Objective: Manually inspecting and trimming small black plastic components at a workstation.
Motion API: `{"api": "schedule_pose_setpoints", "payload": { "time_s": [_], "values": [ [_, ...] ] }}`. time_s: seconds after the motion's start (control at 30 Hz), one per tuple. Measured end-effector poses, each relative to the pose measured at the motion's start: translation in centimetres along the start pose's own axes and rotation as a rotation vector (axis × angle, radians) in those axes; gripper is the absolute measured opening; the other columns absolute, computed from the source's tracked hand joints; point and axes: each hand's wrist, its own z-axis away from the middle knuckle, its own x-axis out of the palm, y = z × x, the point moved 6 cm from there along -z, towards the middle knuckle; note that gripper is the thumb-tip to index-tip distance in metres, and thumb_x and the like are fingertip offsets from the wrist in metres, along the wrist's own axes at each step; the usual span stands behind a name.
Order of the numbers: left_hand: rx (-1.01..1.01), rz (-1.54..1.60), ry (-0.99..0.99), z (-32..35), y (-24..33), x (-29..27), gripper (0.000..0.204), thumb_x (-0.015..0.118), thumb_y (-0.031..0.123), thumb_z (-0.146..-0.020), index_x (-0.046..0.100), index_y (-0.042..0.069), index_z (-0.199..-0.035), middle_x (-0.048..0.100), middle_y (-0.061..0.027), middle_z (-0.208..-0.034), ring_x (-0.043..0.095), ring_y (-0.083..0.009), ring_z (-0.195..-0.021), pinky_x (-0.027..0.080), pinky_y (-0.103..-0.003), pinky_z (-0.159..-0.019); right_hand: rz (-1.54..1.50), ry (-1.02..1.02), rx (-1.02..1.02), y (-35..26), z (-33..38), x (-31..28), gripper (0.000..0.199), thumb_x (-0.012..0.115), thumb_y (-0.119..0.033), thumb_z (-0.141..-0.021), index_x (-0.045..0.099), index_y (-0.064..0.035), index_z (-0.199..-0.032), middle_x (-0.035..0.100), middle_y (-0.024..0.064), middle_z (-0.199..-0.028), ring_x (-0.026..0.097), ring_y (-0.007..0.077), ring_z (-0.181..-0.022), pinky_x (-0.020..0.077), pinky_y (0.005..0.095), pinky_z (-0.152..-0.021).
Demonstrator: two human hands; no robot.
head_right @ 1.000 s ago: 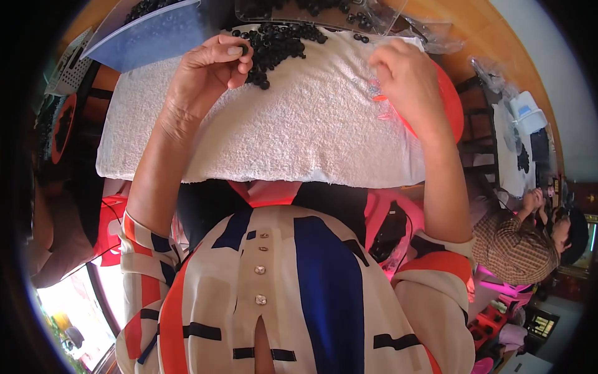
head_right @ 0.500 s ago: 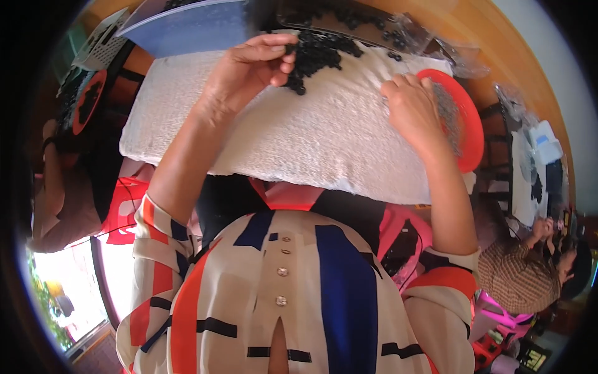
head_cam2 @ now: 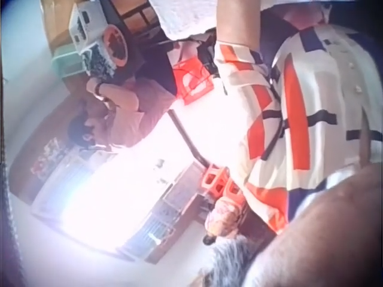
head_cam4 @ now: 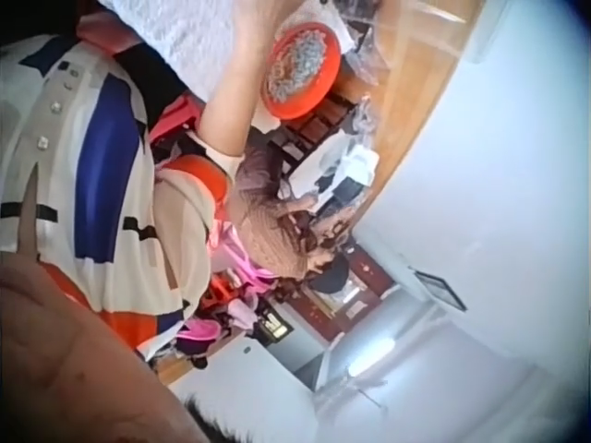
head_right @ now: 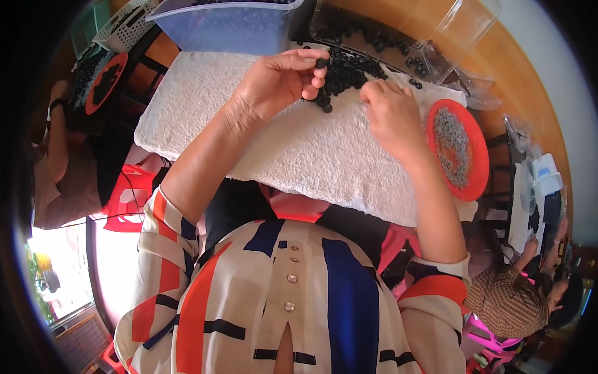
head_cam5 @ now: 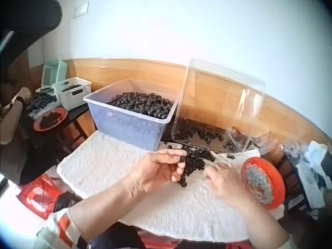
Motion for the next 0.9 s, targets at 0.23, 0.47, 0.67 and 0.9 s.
{"api": "schedule_pose_setpoints", "payload": {
  "time_s": [0.23,0.47,0.67,0.9],
  "values": [
    [0.008,-0.006,0.016,-0.3,-0.1,0.2,0.02,0.054,0.01,-0.095,0.06,-0.005,-0.107,0.061,-0.0094,-0.082,0.058,-0.0174,-0.072,0.049,-0.031,-0.066,0.164,-0.04,-0.002,0.3,-0.6,0.7,0.007,0.058,-0.003,-0.079,0.06,-0.003,-0.086,0.061,0.01,-0.088,0.061,0.0268,-0.087,0.0414,0.0375,-0.08],
    [-0.009,-0.003,0.006,-0.1,-0.5,0.3,0.025,0.05,0.018,-0.099,0.062,-0.003,-0.102,0.061,-0.0072,-0.081,0.057,-0.0173,-0.071,0.049,-0.031,-0.067,-0.409,0.421,-0.058,-3.3,-3.6,-2.5,0.019,0.067,-0.001,-0.077,0.064,-0.0035,-0.095,0.062,0.0059,-0.09,0.063,0.0218,-0.078,0.0485,0.0326,-0.071],
    [-0.001,0.006,-0.022,-0.3,-0.9,0.3,0.022,0.052,0.017,-0.098,0.062,-0.002,-0.096,0.061,-0.0076,-0.081,0.058,-0.018,-0.072,0.049,-0.031,-0.068,-0.147,0.461,-0.181,-4.0,-4.5,-1.6,0.019,0.064,-0.003,-0.075,0.065,-0.0086,-0.093,0.06,0.002,-0.087,0.062,0.0232,-0.078,0.0457,0.0358,-0.075],
    [-0.012,-0.125,-0.024,-0.5,-0.6,0.0,0.017,0.057,0.015,-0.095,0.062,-0.002,-0.098,0.063,-0.0075,-0.085,0.061,-0.017,-0.077,0.047,-0.028,-0.066,-0.545,0.156,-0.146,-3.0,-5.0,-1.9,0.019,0.059,0.004,-0.083,0.063,0.0011,-0.101,0.058,0.0066,-0.095,0.06,0.0152,-0.088,0.048,0.0268,-0.08]
  ]
}}
